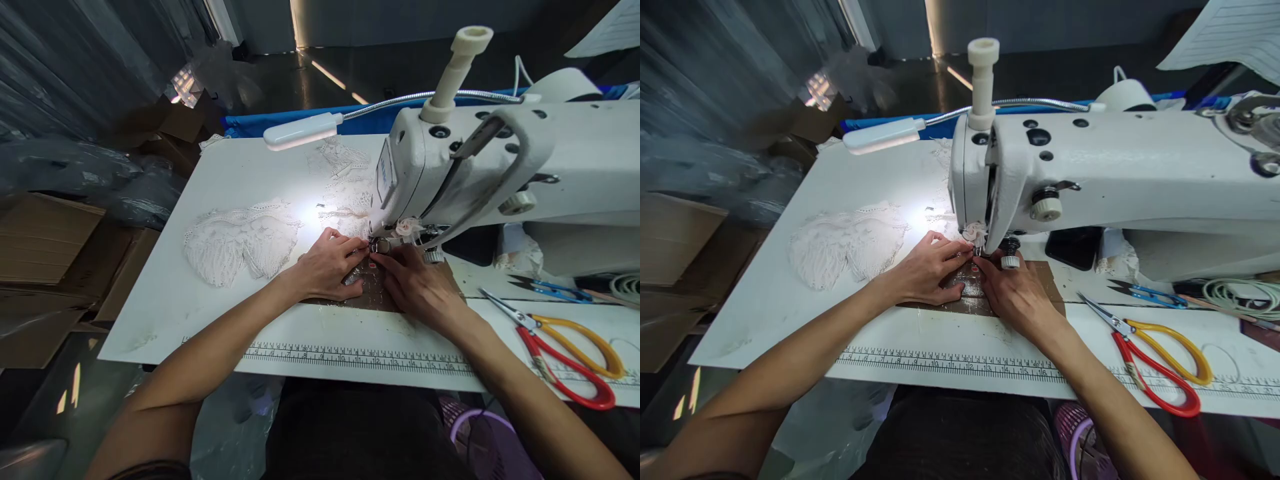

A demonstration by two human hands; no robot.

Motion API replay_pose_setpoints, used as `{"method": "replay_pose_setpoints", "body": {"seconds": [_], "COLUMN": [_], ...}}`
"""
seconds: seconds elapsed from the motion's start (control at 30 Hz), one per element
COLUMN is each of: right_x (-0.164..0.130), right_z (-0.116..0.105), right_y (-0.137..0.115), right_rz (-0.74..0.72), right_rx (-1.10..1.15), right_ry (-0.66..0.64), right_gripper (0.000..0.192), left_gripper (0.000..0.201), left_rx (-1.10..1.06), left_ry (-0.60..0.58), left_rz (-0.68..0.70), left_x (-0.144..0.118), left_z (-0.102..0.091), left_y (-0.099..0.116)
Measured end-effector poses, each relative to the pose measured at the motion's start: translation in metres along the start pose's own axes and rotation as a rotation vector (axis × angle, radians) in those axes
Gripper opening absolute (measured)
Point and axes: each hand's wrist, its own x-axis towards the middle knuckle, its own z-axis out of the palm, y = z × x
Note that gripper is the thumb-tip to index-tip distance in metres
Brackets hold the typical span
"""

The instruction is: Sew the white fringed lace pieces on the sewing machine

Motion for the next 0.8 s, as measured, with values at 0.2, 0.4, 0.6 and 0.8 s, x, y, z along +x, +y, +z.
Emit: {"method": "replay_pose_setpoints", "body": {"seconds": [0.2, 0.4, 0.6, 0.8], "right_x": [-0.004, 0.01, 0.007, -0.001], "right_z": [-0.016, -0.012, -0.007, 0.001], "right_y": [0.021, 0.044, 0.033, 0.024], "right_rz": [0.105, 0.234, 0.243, 0.263], "right_rx": [0.377, 0.496, 0.439, 0.383], "right_ry": [-0.023, -0.044, -0.054, -0.003], "right_gripper": [0.033, 0.041, 0.045, 0.035], "left_gripper": [0.049, 0.053, 0.053, 0.059], "left_rx": [0.008, -0.048, -0.031, -0.004], "left_ry": [0.013, 0.011, 0.016, -0.019], "left_rz": [-0.025, -0.021, -0.035, -0.066], "left_x": [0.0, 0.001, 0.0, 0.0], "left_z": [0.004, 0.007, 0.007, 0.006], "left_y": [0.0, -0.004, -0.004, -0.001]}}
